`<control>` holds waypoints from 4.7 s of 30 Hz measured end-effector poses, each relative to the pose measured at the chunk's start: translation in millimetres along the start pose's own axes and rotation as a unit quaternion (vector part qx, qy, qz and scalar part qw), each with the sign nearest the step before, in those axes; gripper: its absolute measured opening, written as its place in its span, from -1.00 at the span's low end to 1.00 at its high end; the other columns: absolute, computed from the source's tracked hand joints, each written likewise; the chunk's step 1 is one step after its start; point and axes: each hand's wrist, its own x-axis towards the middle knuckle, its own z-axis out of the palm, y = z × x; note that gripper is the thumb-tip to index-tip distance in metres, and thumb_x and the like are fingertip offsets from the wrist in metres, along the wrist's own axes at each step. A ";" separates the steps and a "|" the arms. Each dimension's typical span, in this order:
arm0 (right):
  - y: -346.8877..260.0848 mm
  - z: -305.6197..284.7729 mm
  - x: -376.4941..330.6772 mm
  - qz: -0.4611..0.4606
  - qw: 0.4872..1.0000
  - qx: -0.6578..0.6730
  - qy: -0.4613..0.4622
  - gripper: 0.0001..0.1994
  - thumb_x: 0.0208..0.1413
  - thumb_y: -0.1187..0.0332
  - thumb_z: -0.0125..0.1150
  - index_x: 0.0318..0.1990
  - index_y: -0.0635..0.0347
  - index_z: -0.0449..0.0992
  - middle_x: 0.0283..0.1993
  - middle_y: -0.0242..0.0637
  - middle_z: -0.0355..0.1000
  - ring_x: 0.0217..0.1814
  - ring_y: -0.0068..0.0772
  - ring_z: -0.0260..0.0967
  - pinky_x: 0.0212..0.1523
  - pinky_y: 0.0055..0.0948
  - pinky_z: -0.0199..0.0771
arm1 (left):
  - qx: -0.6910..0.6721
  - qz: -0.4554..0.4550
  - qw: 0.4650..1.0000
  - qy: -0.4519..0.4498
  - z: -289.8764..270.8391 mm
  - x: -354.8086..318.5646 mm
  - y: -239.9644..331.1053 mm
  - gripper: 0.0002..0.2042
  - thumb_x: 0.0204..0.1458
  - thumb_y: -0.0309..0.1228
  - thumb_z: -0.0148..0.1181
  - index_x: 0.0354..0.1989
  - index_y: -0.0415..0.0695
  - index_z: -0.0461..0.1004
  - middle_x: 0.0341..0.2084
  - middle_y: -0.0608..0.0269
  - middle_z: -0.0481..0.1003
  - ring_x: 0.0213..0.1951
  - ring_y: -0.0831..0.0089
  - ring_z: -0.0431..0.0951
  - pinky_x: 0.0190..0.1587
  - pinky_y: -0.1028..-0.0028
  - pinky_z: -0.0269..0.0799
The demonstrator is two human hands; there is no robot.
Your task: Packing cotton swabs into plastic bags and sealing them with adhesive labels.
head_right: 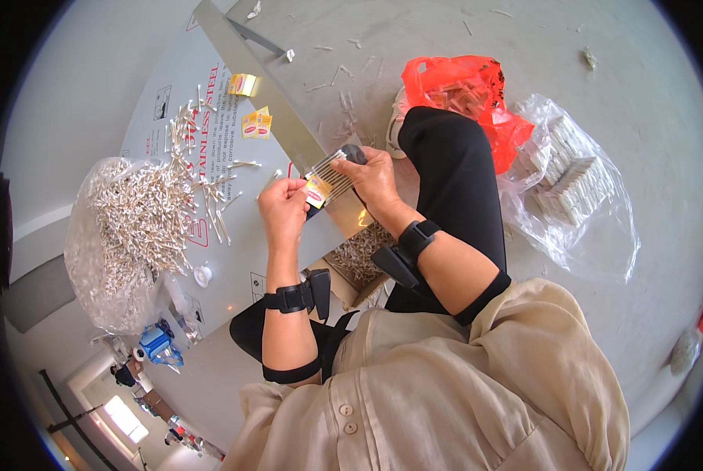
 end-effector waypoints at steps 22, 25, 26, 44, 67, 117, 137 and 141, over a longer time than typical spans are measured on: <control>-4.1 1.1 -1.9 0.004 1.000 -0.001 0.014 -0.75 0.17 0.29 0.27 -0.49 0.24 0.53 -0.54 -0.54 0.41 -0.54 -0.74 0.23 -0.52 -0.57 0.27 | -0.023 0.064 0.997 0.036 20.6 2.3 10.4 -0.85 -0.04 -0.71 0.09 -0.28 -0.29 0.37 -0.55 0.23 0.49 -0.62 0.59 0.47 -0.64 0.60 0.40; -2.4 0.6 -0.7 -0.003 1.000 -0.011 0.008 -0.74 0.17 0.26 0.27 -0.48 0.24 0.53 -0.54 -0.54 0.41 -0.53 -0.74 0.22 -0.52 -0.57 0.27 | 0.028 0.103 0.993 0.056 22.4 9.3 1.7 -0.82 -0.09 -0.70 0.11 -0.28 -0.30 0.37 -0.57 0.19 0.50 -0.62 0.54 0.48 -0.63 0.53 0.40; -1.5 0.5 -0.4 -0.003 1.000 -0.011 0.008 -0.74 0.17 0.26 0.27 -0.48 0.24 0.53 -0.54 -0.54 0.41 -0.53 -0.74 0.22 -0.52 -0.57 0.27 | 0.050 0.113 0.990 0.068 21.2 11.6 -1.3 -0.80 -0.13 -0.69 0.15 -0.28 -0.32 0.39 -0.59 0.16 0.50 -0.62 0.49 0.49 -0.60 0.47 0.41; -18.2 -23.0 -6.4 0.122 0.985 0.112 0.045 -0.82 -0.05 0.43 0.38 -0.55 0.14 0.46 -0.65 -0.50 0.26 -0.66 -0.64 0.14 -0.63 -0.62 0.12 | -0.015 0.025 0.999 0.018 11.9 1.5 10.0 -0.77 -0.11 -0.73 0.08 -0.23 -0.31 0.37 -0.58 0.20 0.51 -0.60 0.54 0.48 -0.51 0.53 0.38; -21.1 -24.5 -13.3 0.145 0.981 0.111 0.060 -0.84 -0.03 0.52 0.36 -0.52 0.19 0.46 -0.61 -0.45 0.30 -0.65 -0.64 0.13 -0.66 -0.62 0.07 | 0.048 0.110 0.990 0.073 25.5 7.6 -2.1 -0.74 -0.20 -0.71 0.09 -0.26 -0.27 0.35 -0.67 0.21 0.47 -0.57 0.41 0.50 -0.38 0.43 0.42; -18.8 -12.7 -0.5 -0.011 0.998 -0.064 0.018 -0.76 0.05 0.33 0.38 -0.60 0.14 0.52 -0.66 -0.60 0.28 -0.64 -0.77 0.03 -0.62 -0.61 0.00 | 0.409 0.343 0.841 0.083 12.5 -53.0 -24.7 -0.43 0.07 -0.20 0.21 0.24 -0.13 0.26 0.26 -0.04 0.21 0.36 -0.04 0.06 0.26 -0.07 -0.03; -18.0 -6.2 0.4 0.010 0.999 -0.019 0.038 -0.75 0.09 0.36 0.33 -0.54 0.31 0.52 -0.64 -0.56 0.33 -0.60 -0.76 0.11 -0.60 -0.55 0.09 | 0.444 0.285 0.848 0.056 22.3 -51.9 -29.4 -0.21 0.17 0.12 -0.06 0.39 -0.24 -0.01 0.41 -0.03 -0.05 0.44 0.00 -0.18 0.34 -0.15 -0.25; -20.8 -14.7 -3.4 0.040 0.998 -0.019 0.040 -0.80 0.08 0.31 0.35 -0.52 0.13 0.52 -0.63 -0.60 0.28 -0.64 -0.77 0.07 -0.62 -0.66 0.01 | 0.465 0.274 0.840 0.060 22.8 -55.2 -34.9 -0.21 0.19 0.10 -0.09 0.40 -0.29 -0.06 0.41 -0.08 -0.08 0.44 -0.02 -0.20 0.36 -0.09 -0.23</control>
